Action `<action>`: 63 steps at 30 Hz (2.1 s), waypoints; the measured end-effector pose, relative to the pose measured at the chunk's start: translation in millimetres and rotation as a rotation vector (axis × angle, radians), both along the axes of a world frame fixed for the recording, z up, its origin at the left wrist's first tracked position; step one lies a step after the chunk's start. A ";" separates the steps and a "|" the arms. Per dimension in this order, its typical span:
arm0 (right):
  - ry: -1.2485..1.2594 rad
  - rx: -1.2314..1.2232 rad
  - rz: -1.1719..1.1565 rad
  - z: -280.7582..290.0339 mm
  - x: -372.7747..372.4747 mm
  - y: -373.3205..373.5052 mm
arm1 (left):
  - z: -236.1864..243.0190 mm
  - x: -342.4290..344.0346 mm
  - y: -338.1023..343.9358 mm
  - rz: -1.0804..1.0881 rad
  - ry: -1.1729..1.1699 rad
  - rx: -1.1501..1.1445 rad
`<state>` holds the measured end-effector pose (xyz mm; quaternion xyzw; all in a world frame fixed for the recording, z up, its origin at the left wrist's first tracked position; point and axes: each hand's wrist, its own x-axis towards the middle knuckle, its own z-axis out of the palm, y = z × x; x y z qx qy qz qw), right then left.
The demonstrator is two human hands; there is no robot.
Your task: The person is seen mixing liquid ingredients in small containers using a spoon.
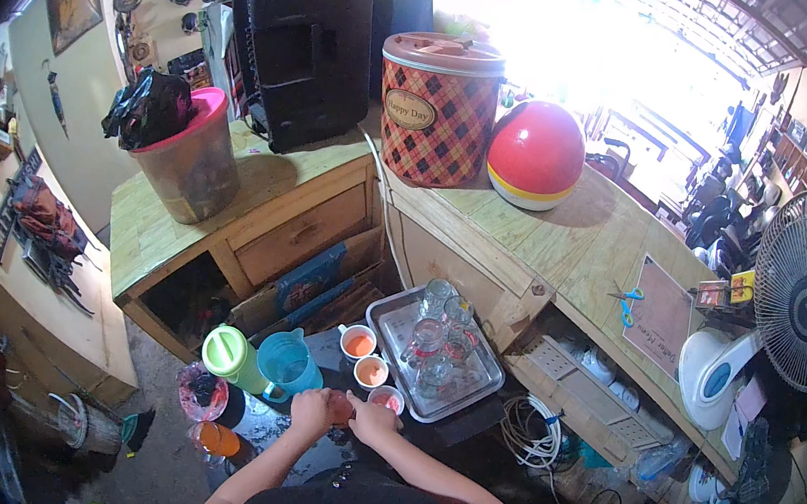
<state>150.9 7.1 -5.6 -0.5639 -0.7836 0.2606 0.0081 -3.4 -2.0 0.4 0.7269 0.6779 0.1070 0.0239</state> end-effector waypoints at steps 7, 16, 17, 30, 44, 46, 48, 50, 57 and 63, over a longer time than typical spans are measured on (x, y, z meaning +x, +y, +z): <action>-0.040 -0.064 -0.015 3.2 1.5 1.4 | 6.5 1.7 5.6 -0.004 -0.172 0.088; -0.061 -0.094 -0.018 8.1 0.9 1.6 | 8.9 3.9 4.3 -0.031 -0.193 0.059; -0.036 -0.081 -0.022 7.0 1.5 1.0 | 9.7 3.4 4.1 -0.024 -0.060 0.061; -0.021 -0.066 -0.015 5.9 0.2 0.4 | 0.3 2.6 2.9 0.003 -0.024 -0.006; -0.036 -0.078 0.020 12.5 0.2 2.1 | -3.1 2.8 7.1 -0.031 -0.292 0.055; -0.017 -0.067 0.005 11.8 4.1 2.0 | 13.1 6.4 7.5 -0.033 -0.180 0.061; 0.004 -0.053 0.001 9.7 4.3 1.9 | 14.8 7.0 6.1 -0.025 -0.065 0.071; -0.016 -0.066 0.000 6.5 1.0 1.5 | 3.7 5.0 3.7 0.006 -0.011 -0.084; -0.023 -0.105 -0.023 6.5 2.1 2.6 | 3.5 3.3 10.2 -0.004 -0.130 0.074; -0.021 -0.071 -0.008 2.0 0.2 2.3 | -2.9 3.4 8.2 -0.035 -0.316 -0.052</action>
